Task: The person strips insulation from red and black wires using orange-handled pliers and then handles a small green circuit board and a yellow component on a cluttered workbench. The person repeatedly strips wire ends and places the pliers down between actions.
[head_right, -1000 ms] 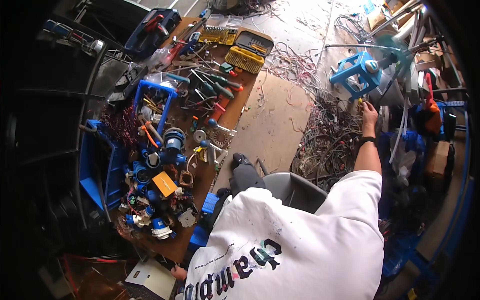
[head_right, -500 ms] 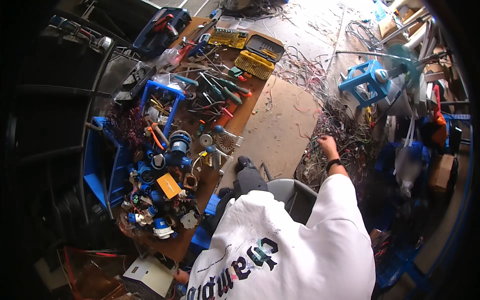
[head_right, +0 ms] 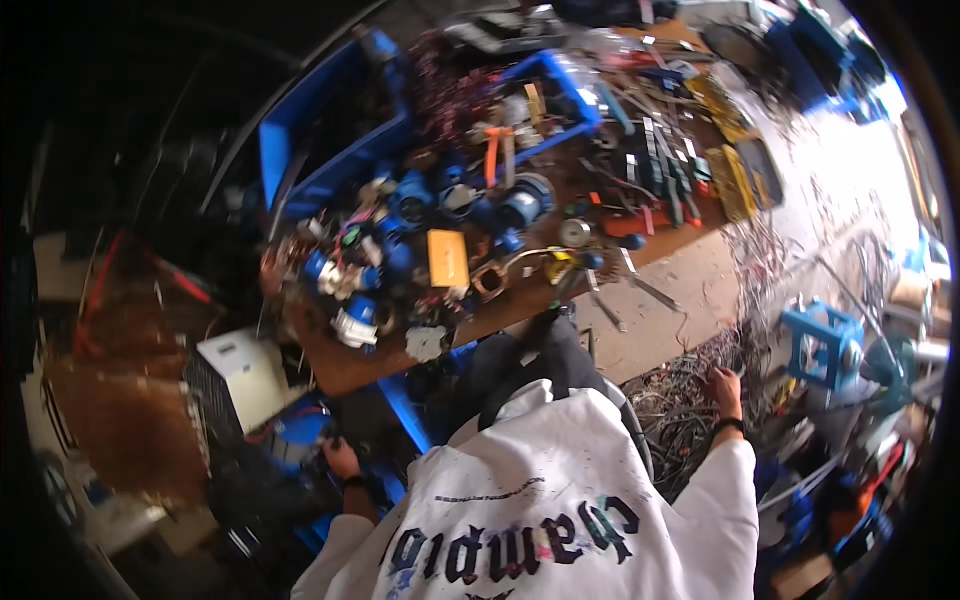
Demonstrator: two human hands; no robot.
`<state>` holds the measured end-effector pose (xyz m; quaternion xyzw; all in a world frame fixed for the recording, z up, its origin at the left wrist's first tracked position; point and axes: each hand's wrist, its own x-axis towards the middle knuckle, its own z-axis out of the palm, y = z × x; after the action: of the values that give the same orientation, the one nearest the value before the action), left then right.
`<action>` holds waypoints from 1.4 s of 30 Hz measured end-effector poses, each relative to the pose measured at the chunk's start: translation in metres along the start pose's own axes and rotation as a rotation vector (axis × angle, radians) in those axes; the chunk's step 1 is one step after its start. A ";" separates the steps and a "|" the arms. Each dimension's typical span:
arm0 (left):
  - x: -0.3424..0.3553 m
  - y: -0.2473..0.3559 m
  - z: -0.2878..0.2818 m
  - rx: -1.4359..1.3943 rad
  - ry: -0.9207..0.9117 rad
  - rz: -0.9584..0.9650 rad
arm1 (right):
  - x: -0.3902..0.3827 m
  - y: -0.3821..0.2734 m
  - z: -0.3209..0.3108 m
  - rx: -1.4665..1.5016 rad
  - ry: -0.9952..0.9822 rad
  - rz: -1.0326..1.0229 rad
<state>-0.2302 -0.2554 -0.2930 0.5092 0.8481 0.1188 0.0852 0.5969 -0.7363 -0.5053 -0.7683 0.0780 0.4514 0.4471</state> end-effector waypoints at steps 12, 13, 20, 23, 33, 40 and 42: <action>0.055 0.023 0.044 -0.632 0.035 -0.068 | -0.140 -0.108 0.112 -0.277 0.126 0.352; 0.061 0.027 0.044 -0.676 0.030 -0.074 | -0.150 -0.114 0.126 -0.290 0.118 0.363; 0.109 0.000 0.065 -0.666 0.034 -0.104 | -0.137 -0.107 0.196 -0.481 0.055 0.201; 0.132 -0.011 0.065 -0.672 -0.020 -0.109 | -0.137 -0.123 0.260 -0.703 -0.065 0.022; 0.180 -0.035 0.033 -0.637 -0.018 -0.049 | -0.171 -0.283 0.587 -0.856 -0.020 -0.804; 0.174 -0.068 0.018 -0.655 0.002 -0.135 | -0.120 -0.294 0.678 -0.917 0.028 -0.608; 0.165 -0.082 0.013 -0.623 -0.005 -0.182 | -0.116 -0.290 0.682 -0.941 0.027 -0.579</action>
<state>-0.3734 -0.1453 -0.3333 0.3810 0.8128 0.3633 0.2494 0.2552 -0.0823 -0.3693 -0.8809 -0.3409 0.2865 0.1601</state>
